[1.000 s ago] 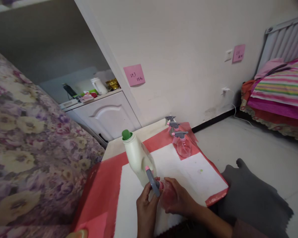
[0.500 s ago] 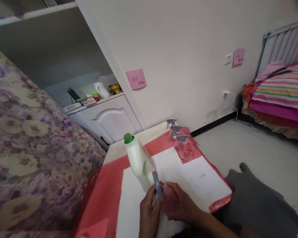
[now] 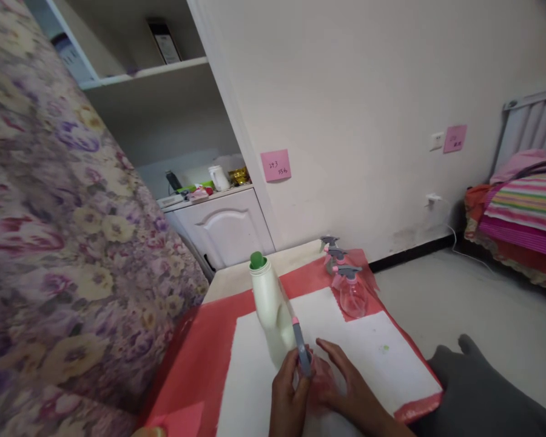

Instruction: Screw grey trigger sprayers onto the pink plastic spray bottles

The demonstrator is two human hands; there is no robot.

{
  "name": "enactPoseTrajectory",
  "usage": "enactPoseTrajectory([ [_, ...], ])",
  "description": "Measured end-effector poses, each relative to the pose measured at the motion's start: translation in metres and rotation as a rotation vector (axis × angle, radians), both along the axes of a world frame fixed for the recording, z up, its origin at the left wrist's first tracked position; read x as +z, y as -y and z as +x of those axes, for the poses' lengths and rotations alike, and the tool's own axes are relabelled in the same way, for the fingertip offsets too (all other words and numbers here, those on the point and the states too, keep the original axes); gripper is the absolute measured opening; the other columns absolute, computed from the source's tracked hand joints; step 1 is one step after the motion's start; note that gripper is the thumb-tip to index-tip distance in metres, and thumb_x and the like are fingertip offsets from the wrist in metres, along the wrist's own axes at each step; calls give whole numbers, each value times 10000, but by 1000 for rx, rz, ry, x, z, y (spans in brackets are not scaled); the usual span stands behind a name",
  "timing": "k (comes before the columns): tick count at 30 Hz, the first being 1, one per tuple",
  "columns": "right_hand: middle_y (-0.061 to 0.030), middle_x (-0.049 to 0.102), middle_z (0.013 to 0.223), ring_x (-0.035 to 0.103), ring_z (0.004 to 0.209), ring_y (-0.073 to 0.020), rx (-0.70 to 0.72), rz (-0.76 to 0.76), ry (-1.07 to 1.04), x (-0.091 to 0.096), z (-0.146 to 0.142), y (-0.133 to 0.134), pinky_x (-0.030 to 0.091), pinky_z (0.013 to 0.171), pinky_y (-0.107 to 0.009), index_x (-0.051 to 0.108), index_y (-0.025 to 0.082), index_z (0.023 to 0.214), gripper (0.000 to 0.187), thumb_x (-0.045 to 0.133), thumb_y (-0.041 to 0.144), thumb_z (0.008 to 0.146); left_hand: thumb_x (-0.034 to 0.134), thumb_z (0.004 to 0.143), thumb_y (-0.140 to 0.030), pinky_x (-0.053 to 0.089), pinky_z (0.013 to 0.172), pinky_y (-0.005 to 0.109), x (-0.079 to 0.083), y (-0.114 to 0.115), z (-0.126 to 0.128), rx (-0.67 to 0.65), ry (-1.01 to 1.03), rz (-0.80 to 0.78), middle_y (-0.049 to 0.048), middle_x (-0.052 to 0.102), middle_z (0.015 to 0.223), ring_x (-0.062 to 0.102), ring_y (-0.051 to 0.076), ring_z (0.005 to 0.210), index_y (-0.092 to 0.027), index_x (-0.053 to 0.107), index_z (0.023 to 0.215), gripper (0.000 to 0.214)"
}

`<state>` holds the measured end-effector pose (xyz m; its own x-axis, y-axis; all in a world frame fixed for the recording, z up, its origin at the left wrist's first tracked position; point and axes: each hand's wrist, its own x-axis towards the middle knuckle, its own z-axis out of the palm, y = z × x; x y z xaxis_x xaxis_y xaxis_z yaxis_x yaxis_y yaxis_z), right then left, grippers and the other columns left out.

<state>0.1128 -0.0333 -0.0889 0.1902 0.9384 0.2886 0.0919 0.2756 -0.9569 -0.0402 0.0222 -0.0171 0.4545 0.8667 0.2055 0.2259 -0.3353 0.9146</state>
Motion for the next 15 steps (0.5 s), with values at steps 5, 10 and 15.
enactPoseTrajectory([
  [5, -83, 585, 1338, 525, 1276, -269, 36, 131, 63, 53, 3, 1, 402, 1116, -455, 591, 285, 1271, 393, 567, 402, 897, 630, 832, -399, 527, 949, 347, -1, 2, 1, 2, 47, 21, 94, 723, 1176, 670, 268, 1069, -200, 667, 1100, 336],
  [10, -80, 661, 1168, 610, 1109, -269, 25, 157, 17, 65, -7, -6, 497, 971, -417, 649, 258, 1185, 342, 582, 344, 862, 618, 826, -332, 530, 955, 362, -7, 0, 0, -13, 69, 45, 98, 718, 1193, 672, 273, 1083, -203, 656, 1138, 341],
  [15, -70, 698, 1108, 645, 1044, -269, -67, 81, -10, 59, -15, -14, 521, 893, -392, 709, 256, 1074, 310, 642, 219, 774, 612, 822, -326, 531, 966, 383, -8, -4, -1, -29, 77, 59, 110, 721, 1189, 668, 288, 1107, -196, 653, 1152, 357],
])
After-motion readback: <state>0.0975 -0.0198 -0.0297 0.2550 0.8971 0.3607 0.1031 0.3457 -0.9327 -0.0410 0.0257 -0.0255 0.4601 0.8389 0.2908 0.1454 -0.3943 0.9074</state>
